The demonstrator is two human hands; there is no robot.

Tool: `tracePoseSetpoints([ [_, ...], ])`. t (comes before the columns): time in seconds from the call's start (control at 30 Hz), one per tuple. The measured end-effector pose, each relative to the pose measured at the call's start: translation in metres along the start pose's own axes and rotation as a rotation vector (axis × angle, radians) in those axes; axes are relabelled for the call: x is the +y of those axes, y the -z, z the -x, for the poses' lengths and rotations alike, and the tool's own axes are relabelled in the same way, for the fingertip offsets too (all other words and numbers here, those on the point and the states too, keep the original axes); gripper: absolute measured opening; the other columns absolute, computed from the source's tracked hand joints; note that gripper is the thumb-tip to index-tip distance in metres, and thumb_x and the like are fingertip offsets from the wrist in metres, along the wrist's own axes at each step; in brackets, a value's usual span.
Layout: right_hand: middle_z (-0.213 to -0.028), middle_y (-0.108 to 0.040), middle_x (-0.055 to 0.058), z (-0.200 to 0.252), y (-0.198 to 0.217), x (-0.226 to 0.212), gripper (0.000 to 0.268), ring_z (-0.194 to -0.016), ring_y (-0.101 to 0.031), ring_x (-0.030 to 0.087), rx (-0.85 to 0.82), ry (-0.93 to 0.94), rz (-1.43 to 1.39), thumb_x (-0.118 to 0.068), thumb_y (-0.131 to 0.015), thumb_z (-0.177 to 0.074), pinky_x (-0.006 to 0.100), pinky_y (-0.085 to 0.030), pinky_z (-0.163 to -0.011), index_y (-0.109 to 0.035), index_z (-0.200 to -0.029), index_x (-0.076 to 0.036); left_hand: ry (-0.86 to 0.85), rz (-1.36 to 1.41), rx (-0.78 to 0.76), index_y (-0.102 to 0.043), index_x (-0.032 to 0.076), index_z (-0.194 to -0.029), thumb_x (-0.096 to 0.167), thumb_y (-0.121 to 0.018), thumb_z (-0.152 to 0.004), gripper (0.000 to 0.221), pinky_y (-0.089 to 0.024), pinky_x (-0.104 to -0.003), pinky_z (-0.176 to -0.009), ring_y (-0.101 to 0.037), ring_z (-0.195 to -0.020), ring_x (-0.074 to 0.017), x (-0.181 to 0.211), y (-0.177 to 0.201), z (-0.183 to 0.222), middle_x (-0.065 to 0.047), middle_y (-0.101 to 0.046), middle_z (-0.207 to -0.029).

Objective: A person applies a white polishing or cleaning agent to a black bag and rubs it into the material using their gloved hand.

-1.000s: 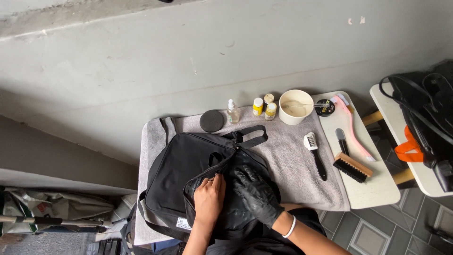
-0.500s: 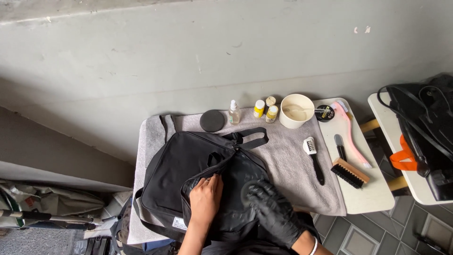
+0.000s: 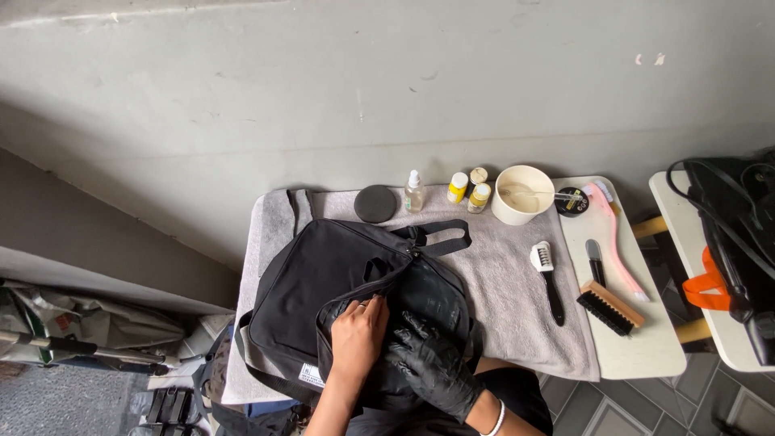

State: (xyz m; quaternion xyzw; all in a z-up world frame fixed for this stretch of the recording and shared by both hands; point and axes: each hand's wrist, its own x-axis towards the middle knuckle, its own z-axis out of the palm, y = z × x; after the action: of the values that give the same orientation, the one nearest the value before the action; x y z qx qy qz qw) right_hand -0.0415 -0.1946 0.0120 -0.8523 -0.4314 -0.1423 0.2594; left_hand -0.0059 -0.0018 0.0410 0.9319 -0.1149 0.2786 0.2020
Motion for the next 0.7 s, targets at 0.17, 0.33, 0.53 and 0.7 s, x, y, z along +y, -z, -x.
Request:
tracePoseSetpoints([
  [0.17, -0.135, -0.066, 0.01, -0.01, 0.038, -0.004, 0.028, -0.132, -0.057, 0.032, 0.151, -0.117, 0.078, -0.018, -0.059, -0.1, 0.047, -0.042, -0.113, -0.071, -0.123, -0.009, 0.007, 0.023, -0.01, -0.053, 0.014, -0.076, 0.011, -0.067, -0.097, 0.025, -0.038, -0.035, -0.045, -0.044, -0.053, -0.017, 0.003, 0.006, -0.003, 0.001, -0.049, -0.058],
  [0.33, -0.141, -0.061, 0.015, -0.007, 0.047, 0.007, 0.032, -0.133, -0.055, 0.038, 0.211, -0.163, 0.131, -0.009, -0.06, -0.097, 0.053, -0.041, -0.117, -0.065, -0.127, -0.005, 0.024, 0.054, -0.02, -0.057, 0.013, -0.079, 0.013, -0.068, -0.097, 0.022, -0.04, -0.035, -0.047, -0.047, -0.053, -0.0184, 0.004, 0.005, -0.003, 0.001, -0.052, -0.059],
  [0.53, -0.141, -0.061, 0.013, -0.015, 0.016, -0.009, 0.029, -0.138, -0.049, 0.036, 0.003, -0.11, 0.07, -0.019, -0.058, -0.1, 0.049, -0.037, -0.115, -0.07, -0.125, -0.011, 0.05, 0.025, -0.003, -0.057, 0.014, -0.078, 0.014, -0.067, -0.097, 0.022, -0.039, -0.036, -0.044, -0.048, -0.054, -0.0181, 0.003, 0.001, 0.0, 0.001, -0.052, -0.059],
  [0.7, -0.14, -0.065, 0.008, -0.012, 0.024, -0.007, 0.035, -0.135, -0.055, 0.031, 0.056, -0.013, 0.016, -0.021, -0.07, -0.094, 0.045, -0.039, -0.117, -0.072, -0.129, -0.016, 0.049, 0.033, -0.017, -0.058, 0.015, -0.079, 0.015, -0.068, -0.097, 0.021, -0.038, -0.036, -0.044, -0.046, -0.054, -0.0166, 0.001, 0.004, 0.0, 0.002, -0.052, -0.059],
])
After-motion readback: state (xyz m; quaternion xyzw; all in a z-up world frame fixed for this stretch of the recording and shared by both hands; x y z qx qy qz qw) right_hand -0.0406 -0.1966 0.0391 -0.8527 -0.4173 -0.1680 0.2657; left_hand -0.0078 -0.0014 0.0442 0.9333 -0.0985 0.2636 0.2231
